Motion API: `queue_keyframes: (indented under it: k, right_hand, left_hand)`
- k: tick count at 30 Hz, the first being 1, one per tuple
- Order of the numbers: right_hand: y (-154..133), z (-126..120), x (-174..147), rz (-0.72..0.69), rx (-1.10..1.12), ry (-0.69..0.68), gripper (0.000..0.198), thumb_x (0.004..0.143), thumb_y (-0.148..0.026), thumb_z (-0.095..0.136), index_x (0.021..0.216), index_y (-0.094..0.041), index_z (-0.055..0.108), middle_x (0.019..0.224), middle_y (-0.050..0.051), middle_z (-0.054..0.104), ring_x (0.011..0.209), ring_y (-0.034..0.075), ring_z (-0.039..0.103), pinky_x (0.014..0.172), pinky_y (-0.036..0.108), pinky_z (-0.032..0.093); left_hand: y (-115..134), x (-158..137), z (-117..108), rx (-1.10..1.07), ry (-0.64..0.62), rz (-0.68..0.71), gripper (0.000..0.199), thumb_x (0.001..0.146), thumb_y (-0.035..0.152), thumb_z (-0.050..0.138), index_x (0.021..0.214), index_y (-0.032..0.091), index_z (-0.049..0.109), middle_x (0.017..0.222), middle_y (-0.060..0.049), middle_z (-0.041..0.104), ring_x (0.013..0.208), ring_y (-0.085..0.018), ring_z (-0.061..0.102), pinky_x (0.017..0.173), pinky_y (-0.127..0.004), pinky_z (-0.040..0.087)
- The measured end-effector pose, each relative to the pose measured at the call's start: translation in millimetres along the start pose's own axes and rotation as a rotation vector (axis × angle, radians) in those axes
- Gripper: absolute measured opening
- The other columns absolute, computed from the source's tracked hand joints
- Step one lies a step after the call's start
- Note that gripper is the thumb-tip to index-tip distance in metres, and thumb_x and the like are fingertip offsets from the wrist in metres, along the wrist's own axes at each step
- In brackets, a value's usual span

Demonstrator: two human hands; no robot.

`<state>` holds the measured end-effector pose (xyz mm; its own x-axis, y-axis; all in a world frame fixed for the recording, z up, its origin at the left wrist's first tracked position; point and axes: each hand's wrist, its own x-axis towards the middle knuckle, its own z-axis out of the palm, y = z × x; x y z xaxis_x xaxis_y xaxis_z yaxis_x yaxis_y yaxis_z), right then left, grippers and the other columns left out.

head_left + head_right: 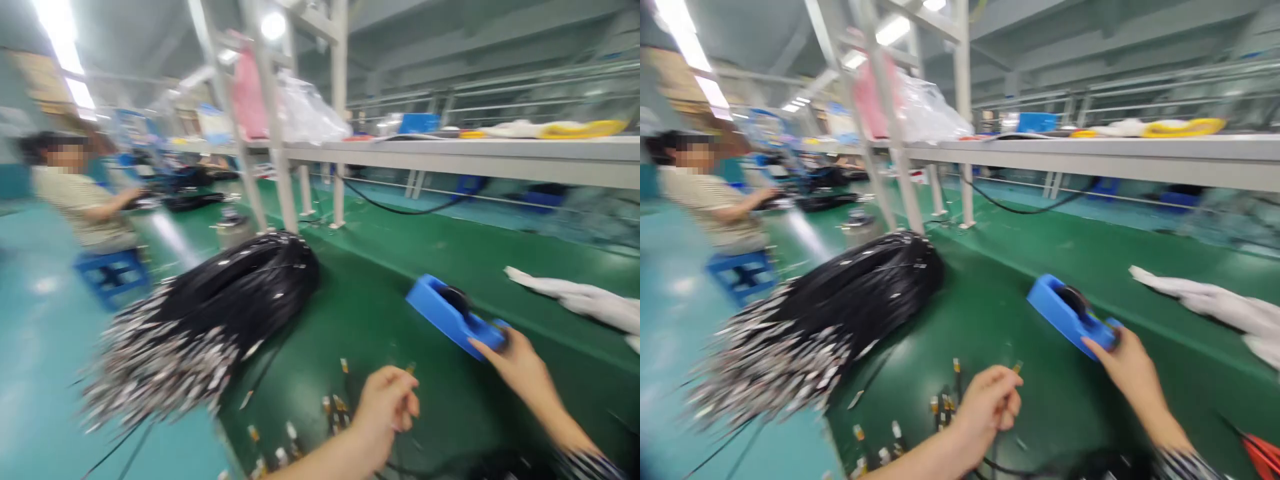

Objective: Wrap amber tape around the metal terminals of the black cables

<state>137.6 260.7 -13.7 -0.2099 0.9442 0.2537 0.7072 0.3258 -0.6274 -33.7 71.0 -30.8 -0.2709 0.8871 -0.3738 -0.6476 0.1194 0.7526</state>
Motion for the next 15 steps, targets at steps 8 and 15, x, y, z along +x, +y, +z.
queue_keyframes:
  k: [8, 15]
  right_hand:
    - [103, -56, -3, 0.097, -0.208, 0.002, 0.047, 0.081, -0.043, 0.064, 0.123, -0.023, 0.06, 0.118, 0.008, 0.066, 0.092, 0.018, 0.067, 0.084, 0.031, 0.052]
    - [165, -153, -88, 0.204, -0.35, 0.031, 0.036, 0.072, -0.048, 0.068, 0.09, -0.017, 0.072, 0.093, 0.014, 0.069, 0.089, 0.03, 0.065, 0.086, 0.044, 0.051]
  left_hand:
    - [-4, 0, -16, 0.061, -0.058, -0.103, 0.041, 0.062, 0.046, 0.083, 0.071, 0.014, 0.059, 0.047, 0.008, 0.047, 0.037, -0.002, 0.032, 0.037, -0.016, 0.016]
    - [-11, -2, -17, -0.004, -0.079, -0.184, 0.042, 0.072, 0.044, 0.076, 0.057, 0.016, 0.048, 0.047, 0.008, 0.041, 0.039, -0.003, 0.027, 0.041, -0.017, 0.024]
